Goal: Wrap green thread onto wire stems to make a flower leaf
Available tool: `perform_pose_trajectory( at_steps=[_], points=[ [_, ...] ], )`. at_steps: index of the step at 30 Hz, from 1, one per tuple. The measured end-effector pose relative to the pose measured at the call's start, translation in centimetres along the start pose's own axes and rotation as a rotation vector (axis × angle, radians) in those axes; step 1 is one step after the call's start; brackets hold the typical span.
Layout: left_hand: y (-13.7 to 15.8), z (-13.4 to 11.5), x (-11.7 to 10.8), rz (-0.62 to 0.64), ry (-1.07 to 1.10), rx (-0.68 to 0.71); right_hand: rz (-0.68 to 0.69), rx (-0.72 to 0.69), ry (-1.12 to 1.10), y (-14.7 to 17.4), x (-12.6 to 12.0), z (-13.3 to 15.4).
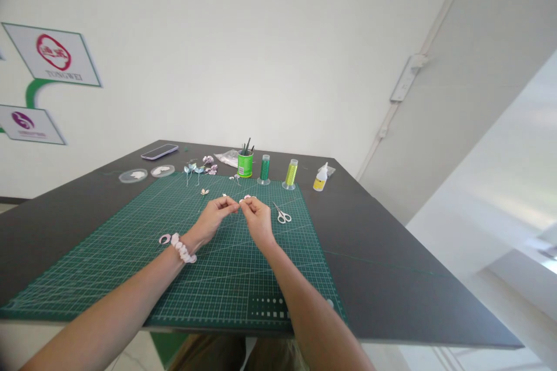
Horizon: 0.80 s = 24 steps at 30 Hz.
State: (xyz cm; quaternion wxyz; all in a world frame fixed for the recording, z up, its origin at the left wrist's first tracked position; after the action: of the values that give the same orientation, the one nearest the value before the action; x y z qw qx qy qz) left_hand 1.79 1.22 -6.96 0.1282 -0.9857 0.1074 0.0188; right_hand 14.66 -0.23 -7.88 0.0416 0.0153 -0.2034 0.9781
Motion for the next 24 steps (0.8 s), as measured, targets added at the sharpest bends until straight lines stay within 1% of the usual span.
perform_pose_trajectory(
  at_steps=[10, 17, 24],
  points=[
    [-0.07, 0.36, 0.08, -0.077, 0.031, -0.022, 0.021, 0.037, -0.047, 0.07, 0.36, 0.08],
    [-0.10, 0.52, 0.06, -0.086, 0.061, -0.036, 0.038, 0.077, -0.084, 0.26, 0.60, -0.33],
    [-0.22, 0.74, 0.13, -0.089, 0.106, -0.053, 0.037, 0.078, -0.110, 0.20, 0.50, -0.43]
  ],
)
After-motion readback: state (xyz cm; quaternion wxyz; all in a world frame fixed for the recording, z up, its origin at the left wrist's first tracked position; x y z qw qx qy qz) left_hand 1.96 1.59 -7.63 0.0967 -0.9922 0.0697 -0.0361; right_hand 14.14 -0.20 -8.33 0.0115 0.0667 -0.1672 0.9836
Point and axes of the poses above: each hand's wrist, its own y-axis away from the middle knuckle, its own x-axis out of the palm, z = x × y, the point moved 4 cm from there along -y, towards the middle knuckle, and after that the axes turned 4 degrees about -y, right-handed, at the moved point
